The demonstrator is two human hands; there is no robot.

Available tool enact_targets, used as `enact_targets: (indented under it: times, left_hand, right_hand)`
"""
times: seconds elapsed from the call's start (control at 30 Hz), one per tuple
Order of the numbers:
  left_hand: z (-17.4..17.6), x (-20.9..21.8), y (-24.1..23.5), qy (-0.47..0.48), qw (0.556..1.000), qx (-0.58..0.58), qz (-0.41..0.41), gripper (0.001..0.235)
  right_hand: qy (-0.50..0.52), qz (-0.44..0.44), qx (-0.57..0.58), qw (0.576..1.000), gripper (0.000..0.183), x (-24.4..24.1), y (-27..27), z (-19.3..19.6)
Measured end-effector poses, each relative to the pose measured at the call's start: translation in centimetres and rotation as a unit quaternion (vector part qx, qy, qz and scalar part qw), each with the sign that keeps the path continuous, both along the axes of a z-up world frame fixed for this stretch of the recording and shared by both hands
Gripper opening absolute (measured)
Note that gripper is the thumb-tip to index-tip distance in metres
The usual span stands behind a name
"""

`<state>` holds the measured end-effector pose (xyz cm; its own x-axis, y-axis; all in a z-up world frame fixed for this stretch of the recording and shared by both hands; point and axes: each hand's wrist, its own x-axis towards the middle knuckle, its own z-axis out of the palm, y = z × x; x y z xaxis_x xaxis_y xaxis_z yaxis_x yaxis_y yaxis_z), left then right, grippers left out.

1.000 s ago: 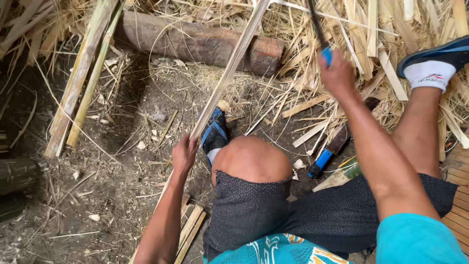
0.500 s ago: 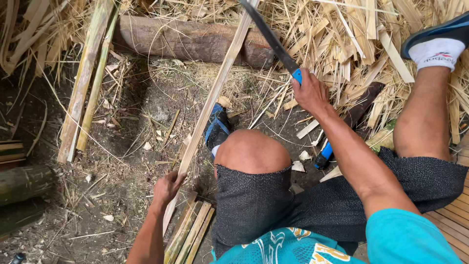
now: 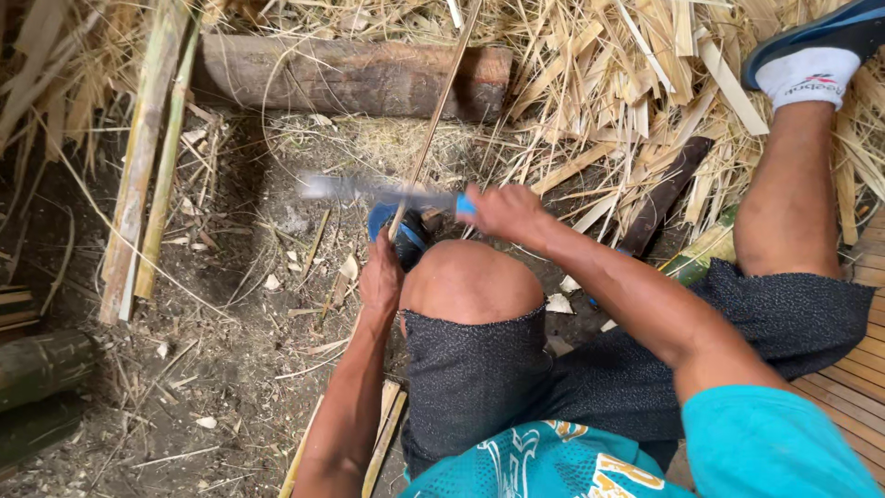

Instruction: The person sits on the ground and uses a machete to split long bamboo poles into thin strips. They hold the bamboo with one hand and strike it with the machete, separating the material into smaller pieces.

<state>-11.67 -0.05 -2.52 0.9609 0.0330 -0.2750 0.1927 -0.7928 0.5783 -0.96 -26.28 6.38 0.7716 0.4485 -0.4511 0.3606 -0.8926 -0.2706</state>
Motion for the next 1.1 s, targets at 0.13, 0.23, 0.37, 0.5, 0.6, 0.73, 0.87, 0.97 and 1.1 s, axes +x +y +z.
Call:
enact_targets:
  times: [0.13,0.23,0.37,0.5,0.6,0.73,0.87,0.97,1.1]
  left_hand:
    - [1.1,0.6,0.5,-0.039,0.999,-0.005,-0.021,0.039]
    - [3.7,-0.2,2.3,0.067,0.998,-0.008,0.016,0.040]
    - [5.8,-5.3,4.6,0.088,0.995,0.034,0.013,0.036]
    - [4.5,-6.3,5.9,-0.011,1.000,0.016,-0.021,0.029]
    - [3.5,-6.7,7.4,0.154,0.987,0.030,0.040,0.030]
    - [3.8,-12.2,11.7,0.057,0.998,0.038,0.005,0.039]
    - [2.4,-13.6,12.6,0.024,0.995,0.092,-0.008,0.030]
    - [1.6,-14.9,13.7,0.163,0.982,0.090,0.031,0.029]
    - [3.7,-21.8,18.6,0.182,0.975,0.116,0.054,0.035]
  right_hand:
    - [0.059,-0.086,0.014,0.994,0.053,0.2,1.3,0.3]
    - [-0.050,0.133,-0.064,0.988,0.056,1.1,0.0,0.8]
    - [0.011,-0.134,-0.057,0.989,0.051,7.2,-5.8,2.6]
    - [0.068,-0.127,0.001,0.990,0.047,5.6,-3.8,3.0]
    - [0.115,-0.026,-0.094,0.989,0.042,4.6,-2.4,2.3]
    - [0.035,-0.230,-0.041,0.972,0.043,9.7,-8.4,3.7]
    - [0.068,-0.157,-0.040,0.985,0.044,8.3,-6.7,3.7]
    - [0.045,0.041,-0.123,0.991,0.053,4.9,-5.7,2.8]
    - [0.045,-0.168,-0.044,0.984,0.037,9.2,-11.9,3.4]
